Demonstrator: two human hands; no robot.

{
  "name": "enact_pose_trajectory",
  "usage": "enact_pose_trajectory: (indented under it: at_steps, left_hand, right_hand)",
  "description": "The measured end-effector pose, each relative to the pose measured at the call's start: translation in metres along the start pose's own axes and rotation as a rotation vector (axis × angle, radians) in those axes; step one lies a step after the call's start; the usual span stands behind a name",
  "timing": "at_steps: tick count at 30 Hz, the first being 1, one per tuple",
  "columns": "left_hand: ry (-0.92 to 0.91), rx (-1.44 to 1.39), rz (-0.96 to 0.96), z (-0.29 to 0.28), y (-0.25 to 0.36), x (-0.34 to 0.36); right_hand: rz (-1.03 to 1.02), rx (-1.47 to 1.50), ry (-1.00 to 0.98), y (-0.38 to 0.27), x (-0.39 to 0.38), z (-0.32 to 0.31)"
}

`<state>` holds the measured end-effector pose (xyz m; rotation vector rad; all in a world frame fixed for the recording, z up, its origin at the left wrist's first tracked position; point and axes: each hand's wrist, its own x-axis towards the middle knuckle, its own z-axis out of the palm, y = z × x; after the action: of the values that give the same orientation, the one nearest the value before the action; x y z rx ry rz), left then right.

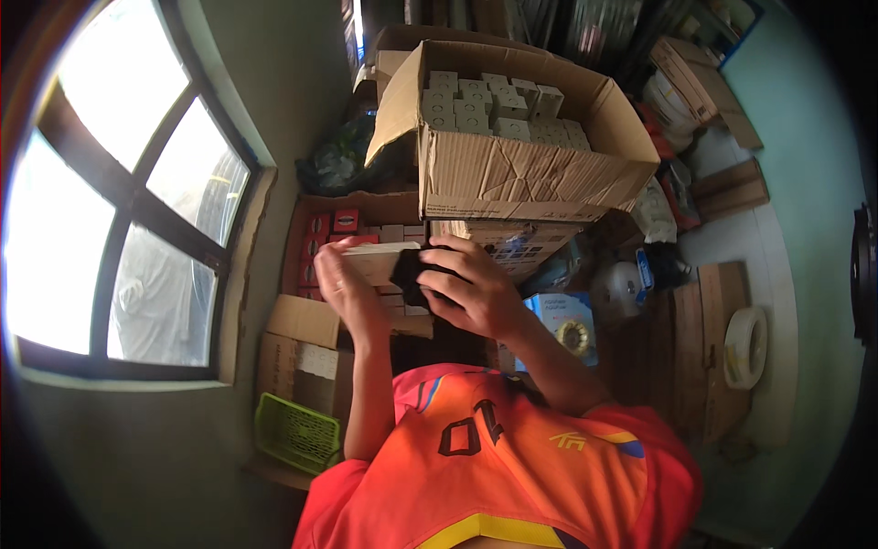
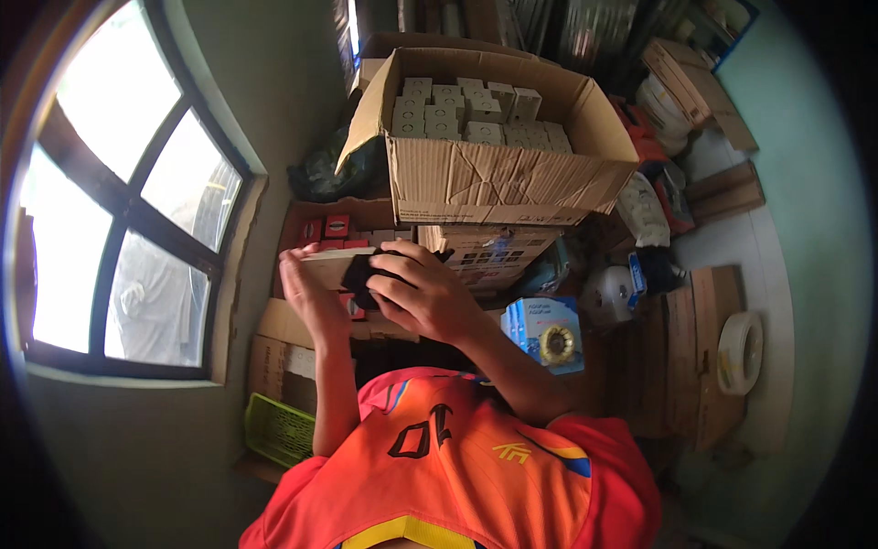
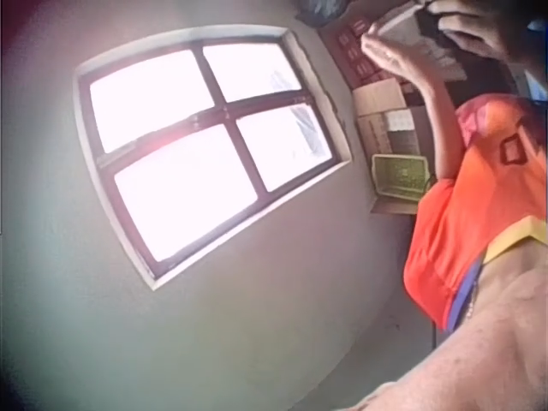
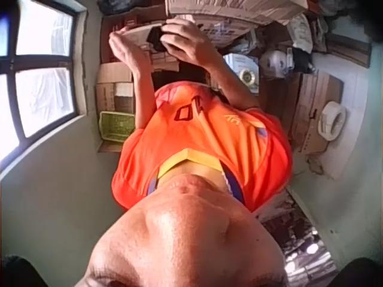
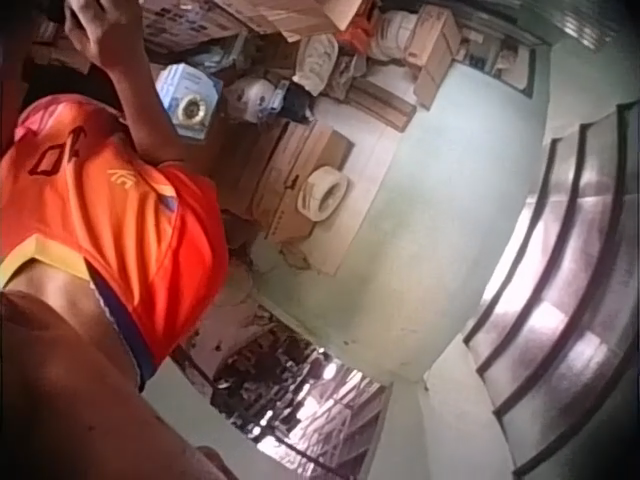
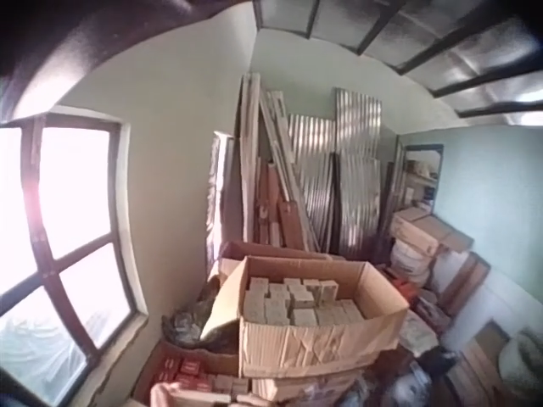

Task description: Clean and inspect electrical switch plates from cardboard storage boxes.

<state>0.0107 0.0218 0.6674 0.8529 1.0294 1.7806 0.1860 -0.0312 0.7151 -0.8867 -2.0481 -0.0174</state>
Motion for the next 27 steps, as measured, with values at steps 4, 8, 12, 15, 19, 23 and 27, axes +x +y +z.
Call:
enact_pose_trajectory:
  at_steps: [4, 8, 12, 15, 19, 23, 27]
  left_hand:
    - [-0.009, -0.391, -0.16, -0.031, 0.041, 0.048]
    - [-0.186, -0.202, -0.066, -0.012, 0.062, 0.072]
    - [-0.51, -0.008, 0.018, 0.045, 0.089, 0.092]
    - [-0.733, 0.125, 0.29, 0.099, 0.107, 0.105]
    - [-0.993, 0.136, 0.41, 0.193, 0.105, 0.132]
    - [-1.228, 0.345, 0.439, 0.294, 0.074, 0.154]
    - [-1.308, 0.73, 0.677, 0.381, 0.024, 0.158]
  right_hand:
    - [0.175, 0.055, 0.114, 0.0, -0.028, 0.0]
    - [0.533, 0.198, 0.184, -0.017, -0.077, 0.006]
    - [0.67, 0.272, 0.108, -0.027, -0.11, 0.017]
    - [0.699, 0.4, 0.042, -0.022, -0.124, 0.027]
    - [0.707, 0.534, -0.01, 0.003, -0.138, 0.03]
    - [0.709, 0.633, -0.029, 0.041, -0.153, 0.015]
    - [0.766, 0.734, -0.059, 0.08, -0.168, -0.007]
